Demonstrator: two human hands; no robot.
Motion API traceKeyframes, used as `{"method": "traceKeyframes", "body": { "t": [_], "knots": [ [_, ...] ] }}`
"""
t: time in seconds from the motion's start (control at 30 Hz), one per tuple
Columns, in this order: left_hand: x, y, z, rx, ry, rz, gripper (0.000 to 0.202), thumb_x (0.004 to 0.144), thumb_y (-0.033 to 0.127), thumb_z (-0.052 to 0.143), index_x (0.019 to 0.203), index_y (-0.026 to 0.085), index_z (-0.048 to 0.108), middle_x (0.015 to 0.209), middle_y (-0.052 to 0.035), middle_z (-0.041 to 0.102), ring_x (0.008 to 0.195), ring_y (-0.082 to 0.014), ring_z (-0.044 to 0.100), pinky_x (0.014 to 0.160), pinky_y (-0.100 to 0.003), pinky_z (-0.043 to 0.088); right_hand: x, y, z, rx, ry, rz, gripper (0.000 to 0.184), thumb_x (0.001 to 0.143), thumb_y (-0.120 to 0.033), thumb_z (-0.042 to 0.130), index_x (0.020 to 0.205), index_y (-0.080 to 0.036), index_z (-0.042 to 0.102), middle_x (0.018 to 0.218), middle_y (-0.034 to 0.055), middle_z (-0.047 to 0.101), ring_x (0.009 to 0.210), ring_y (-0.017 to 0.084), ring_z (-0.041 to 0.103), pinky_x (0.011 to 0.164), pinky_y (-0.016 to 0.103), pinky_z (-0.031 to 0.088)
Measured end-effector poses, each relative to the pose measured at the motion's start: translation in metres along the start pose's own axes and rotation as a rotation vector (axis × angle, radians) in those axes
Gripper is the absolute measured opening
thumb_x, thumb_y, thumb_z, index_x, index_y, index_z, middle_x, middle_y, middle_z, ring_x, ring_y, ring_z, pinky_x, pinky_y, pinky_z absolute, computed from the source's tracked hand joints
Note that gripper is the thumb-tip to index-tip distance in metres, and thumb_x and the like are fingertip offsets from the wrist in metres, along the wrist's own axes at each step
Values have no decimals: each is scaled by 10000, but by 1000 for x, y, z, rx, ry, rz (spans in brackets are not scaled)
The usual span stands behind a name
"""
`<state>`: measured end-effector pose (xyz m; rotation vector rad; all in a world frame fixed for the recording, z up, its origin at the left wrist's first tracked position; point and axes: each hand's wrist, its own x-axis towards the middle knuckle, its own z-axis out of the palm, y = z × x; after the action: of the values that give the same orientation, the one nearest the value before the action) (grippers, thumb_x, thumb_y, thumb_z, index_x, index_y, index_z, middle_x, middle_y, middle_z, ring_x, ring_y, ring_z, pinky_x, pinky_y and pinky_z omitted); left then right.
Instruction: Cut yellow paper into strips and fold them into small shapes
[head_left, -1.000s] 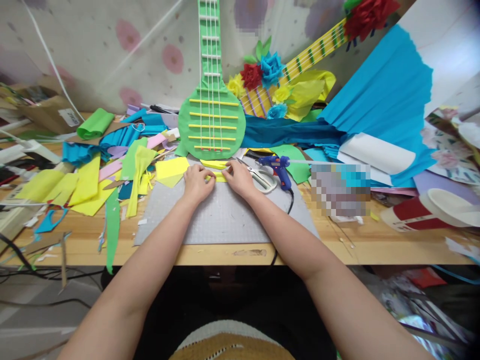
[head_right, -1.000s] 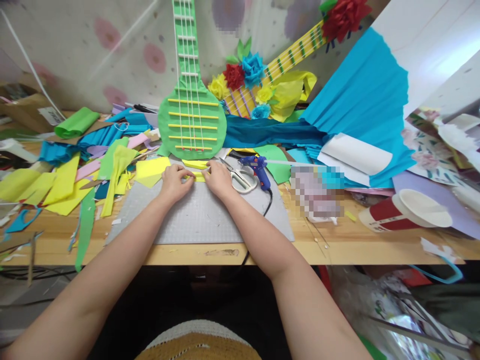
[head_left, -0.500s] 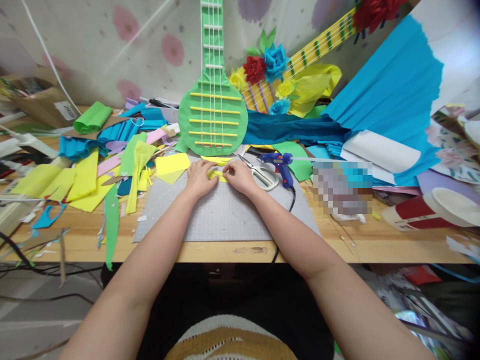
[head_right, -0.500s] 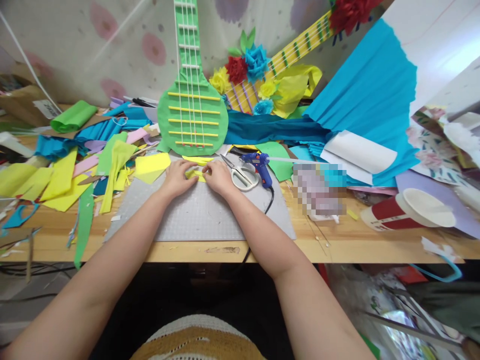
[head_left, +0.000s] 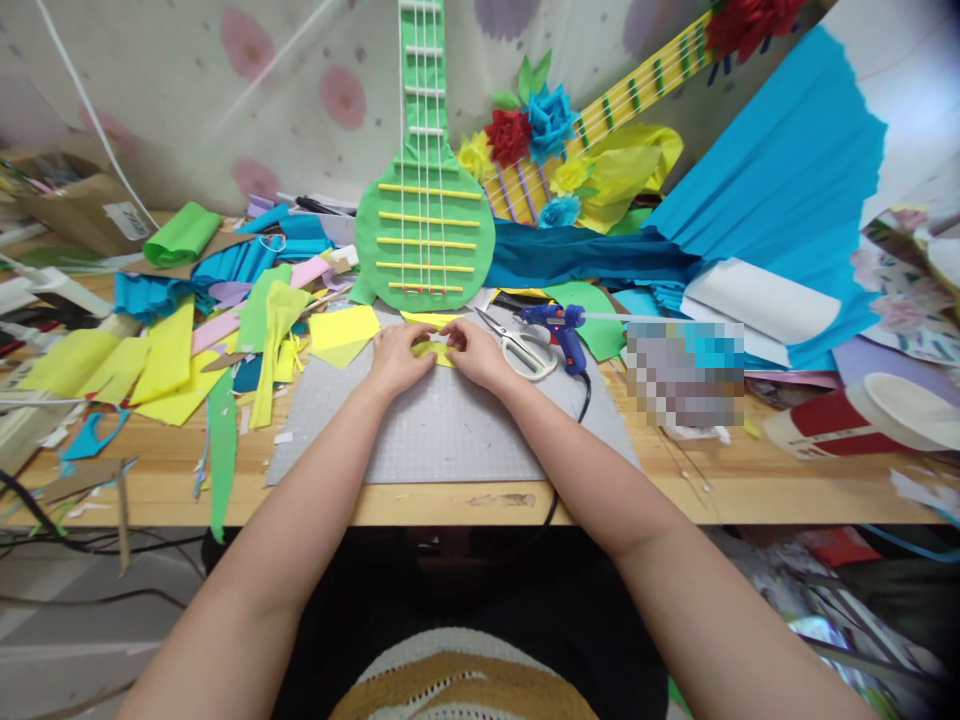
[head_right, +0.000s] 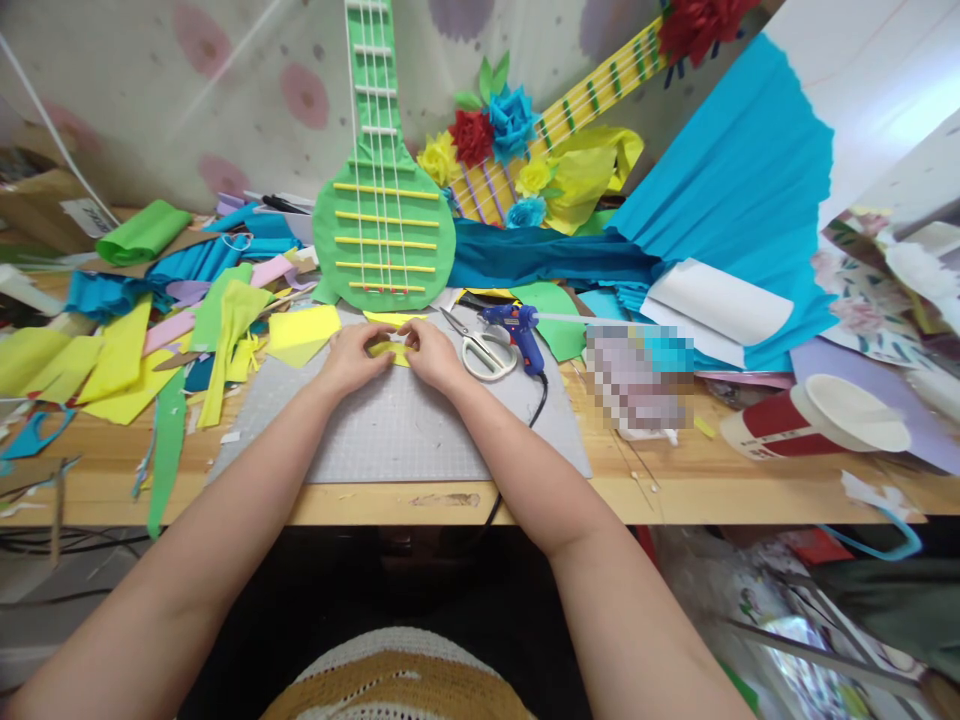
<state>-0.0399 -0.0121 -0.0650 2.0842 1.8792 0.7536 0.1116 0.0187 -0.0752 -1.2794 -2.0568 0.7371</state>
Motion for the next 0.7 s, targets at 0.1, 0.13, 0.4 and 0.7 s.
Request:
{"method": "traceKeyframes", "body": {
  "t": [0.1,0.13,0.4,0.7],
  "knots": [
    [1,-3,-2,-22,11,14,368,702,242,577,1069,249,617,976,-19,661,975,-220,541,879,-370,349,0,4,1,53,-13,-76,345,631,-57,461,931,-188,570,786,-11,566,710,115,515,684,242,420],
    [1,-4,-2,-25,12,23,358,696,242,585,1052,243,626,964,-22,657,959,-216,543,868,-363,360,-1,4,1,62,-17,-96,343,630,-54,454,923,-186,572,780,-12,561,713,114,514,687,239,420],
    [0,-10,-4,-24,-10,114,107,678,214,577,748,201,656,835,-35,621,886,-202,541,850,-354,394,-8,-2,-7,59,-117,-162,362,626,-43,441,941,-175,559,778,-9,561,730,117,517,722,247,421],
    [-7,-8,-13,5,-102,152,149,678,230,526,749,214,656,875,-36,619,927,-214,534,872,-361,390,-12,-3,-13,-12,-182,-211,307,694,-133,510,992,-177,568,792,4,615,797,147,521,777,285,406]
  ]
}}
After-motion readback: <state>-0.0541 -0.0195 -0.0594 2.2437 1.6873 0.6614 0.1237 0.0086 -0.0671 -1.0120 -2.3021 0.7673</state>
